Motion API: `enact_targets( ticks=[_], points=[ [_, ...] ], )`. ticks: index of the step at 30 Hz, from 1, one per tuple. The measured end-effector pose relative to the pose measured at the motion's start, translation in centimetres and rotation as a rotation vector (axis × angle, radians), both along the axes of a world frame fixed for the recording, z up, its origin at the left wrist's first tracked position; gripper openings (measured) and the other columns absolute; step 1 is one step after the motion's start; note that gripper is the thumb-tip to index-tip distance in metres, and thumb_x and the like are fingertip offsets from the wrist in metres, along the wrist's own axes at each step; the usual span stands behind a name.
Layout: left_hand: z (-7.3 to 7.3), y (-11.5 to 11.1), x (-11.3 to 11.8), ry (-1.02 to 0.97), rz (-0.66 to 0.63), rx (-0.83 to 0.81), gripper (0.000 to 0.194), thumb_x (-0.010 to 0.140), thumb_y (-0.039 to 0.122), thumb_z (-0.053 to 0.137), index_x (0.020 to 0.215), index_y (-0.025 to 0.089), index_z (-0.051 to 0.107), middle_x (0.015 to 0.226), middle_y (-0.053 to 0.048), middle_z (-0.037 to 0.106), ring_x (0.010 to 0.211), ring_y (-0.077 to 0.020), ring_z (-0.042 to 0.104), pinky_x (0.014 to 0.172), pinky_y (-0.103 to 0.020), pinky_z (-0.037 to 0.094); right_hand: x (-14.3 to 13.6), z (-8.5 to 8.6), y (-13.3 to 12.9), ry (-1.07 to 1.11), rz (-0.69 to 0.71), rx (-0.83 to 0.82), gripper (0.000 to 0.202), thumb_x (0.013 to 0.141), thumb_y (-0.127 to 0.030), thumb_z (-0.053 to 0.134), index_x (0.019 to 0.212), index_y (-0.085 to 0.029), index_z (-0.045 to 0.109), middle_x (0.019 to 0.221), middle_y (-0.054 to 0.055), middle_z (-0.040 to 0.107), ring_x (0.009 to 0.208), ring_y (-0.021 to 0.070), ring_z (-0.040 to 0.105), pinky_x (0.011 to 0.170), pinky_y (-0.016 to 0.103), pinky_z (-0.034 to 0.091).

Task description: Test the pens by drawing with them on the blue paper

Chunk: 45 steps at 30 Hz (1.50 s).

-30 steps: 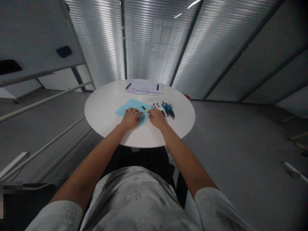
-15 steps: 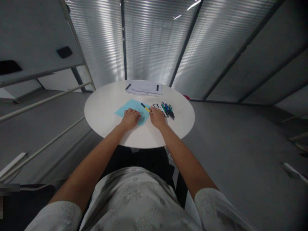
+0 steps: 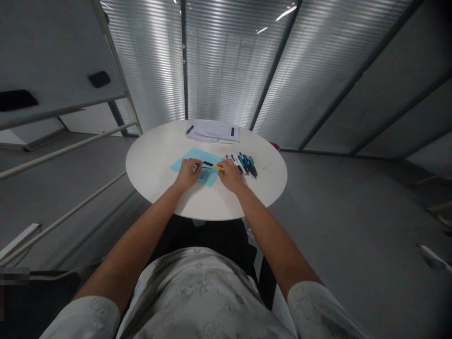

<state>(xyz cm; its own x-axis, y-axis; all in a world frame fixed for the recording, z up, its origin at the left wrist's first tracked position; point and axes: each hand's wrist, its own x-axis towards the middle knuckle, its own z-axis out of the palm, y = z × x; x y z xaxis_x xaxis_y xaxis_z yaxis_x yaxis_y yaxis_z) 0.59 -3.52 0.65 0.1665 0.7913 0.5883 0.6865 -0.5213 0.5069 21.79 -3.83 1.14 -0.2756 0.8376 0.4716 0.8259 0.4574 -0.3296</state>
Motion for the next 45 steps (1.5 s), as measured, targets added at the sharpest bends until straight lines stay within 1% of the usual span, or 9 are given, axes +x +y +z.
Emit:
enact_targets(
  ticks=[3,7,14,17,21,28,34,39,45],
  points=[
    [-0.1,0.3,-0.3,-0.096,0.028,-0.023,0.019,0.090,0.027,0.052,0.097,0.019,0.068,0.097,-0.008,0.070,0.089,-0.0206,0.060,0.089,-0.039,0.046,0.1,0.3,-0.2,0.030,-0.010,-0.016,0.029,0.083,-0.011,0.049,0.106,-0.022,0.064,0.112,0.009,0.060,0.121,0.0237,0.052,0.099,0.040,0.045],
    [-0.4,0.8,-0.6,-0.155,0.005,-0.064,0.023,0.090,0.029,0.051,0.098,0.018,0.070,0.098,-0.008,0.071,0.086,-0.0194,0.062,0.083,-0.036,0.049,0.2,0.4,-0.1,0.042,-0.027,-0.017,0.027,0.082,-0.011,0.050,0.102,-0.022,0.065,0.108,0.008,0.061,0.118,0.0236,0.054,0.098,0.040,0.045],
    [-0.6,0.9,-0.6,-0.133,-0.070,-0.072,0.026,0.091,0.033,0.052,0.097,0.020,0.073,0.095,-0.008,0.072,0.086,-0.0197,0.063,0.084,-0.036,0.049,0.2,0.2,-0.1,0.027,0.010,0.007,0.027,0.082,-0.012,0.050,0.102,-0.022,0.066,0.107,0.008,0.061,0.122,0.0236,0.052,0.098,0.040,0.044],
    [-0.6,0.9,-0.7,-0.128,-0.058,-0.074,0.025,0.090,0.033,0.052,0.096,0.020,0.073,0.095,-0.007,0.072,0.087,-0.0200,0.062,0.086,-0.038,0.048,0.1,0.3,-0.1,0.023,0.026,0.007,0.028,0.081,-0.012,0.050,0.102,-0.023,0.066,0.109,0.008,0.062,0.125,0.0239,0.050,0.099,0.040,0.043],
    [-0.7,1.1,-0.8,-0.179,-0.020,-0.069,0.025,0.090,0.030,0.051,0.097,0.020,0.072,0.098,-0.008,0.071,0.088,-0.0201,0.062,0.085,-0.038,0.049,0.2,0.3,0.1,0.057,0.000,-0.010,0.029,0.081,-0.011,0.050,0.102,-0.022,0.066,0.109,0.008,0.063,0.120,0.0233,0.053,0.098,0.040,0.044],
    [-0.6,0.9,-0.8,-0.155,-0.064,-0.079,0.025,0.089,0.034,0.052,0.096,0.021,0.072,0.094,-0.007,0.071,0.086,-0.0203,0.062,0.084,-0.038,0.050,0.2,0.0,0.3,0.054,0.031,-0.008,0.029,0.080,-0.010,0.051,0.100,-0.024,0.066,0.106,0.006,0.063,0.125,0.0228,0.050,0.101,0.041,0.042],
    [-0.6,0.7,-0.6,-0.123,-0.066,-0.076,0.025,0.088,0.034,0.054,0.098,0.020,0.073,0.094,-0.008,0.072,0.086,-0.0206,0.062,0.083,-0.038,0.050,-0.1,-0.2,0.3,0.059,0.139,-0.004,0.026,0.087,-0.014,0.048,0.103,-0.022,0.066,0.101,0.005,0.064,0.102,0.0183,0.059,0.108,0.038,0.037],
    [-1.0,1.1,-0.8,-0.120,-0.112,-0.069,0.027,0.090,0.035,0.052,0.098,0.022,0.073,0.095,-0.008,0.071,0.091,-0.0209,0.063,0.085,-0.038,0.050,-0.3,-0.2,0.2,0.080,0.205,-0.074,0.027,0.090,-0.017,0.047,0.110,-0.020,0.065,0.107,0.007,0.064,0.104,0.0180,0.057,0.097,0.034,0.043],
    [-1.2,1.1,-0.7,-0.169,-0.166,-0.062,0.031,0.092,0.036,0.049,0.110,0.022,0.071,0.096,-0.008,0.068,0.087,-0.0190,0.062,0.079,-0.034,0.050,-0.7,0.1,-0.4,0.120,0.242,-0.091,0.038,0.091,-0.016,0.047,0.126,-0.023,0.059,0.114,0.007,0.063,0.105,0.0172,0.058,0.098,0.034,0.043]
  ],
)
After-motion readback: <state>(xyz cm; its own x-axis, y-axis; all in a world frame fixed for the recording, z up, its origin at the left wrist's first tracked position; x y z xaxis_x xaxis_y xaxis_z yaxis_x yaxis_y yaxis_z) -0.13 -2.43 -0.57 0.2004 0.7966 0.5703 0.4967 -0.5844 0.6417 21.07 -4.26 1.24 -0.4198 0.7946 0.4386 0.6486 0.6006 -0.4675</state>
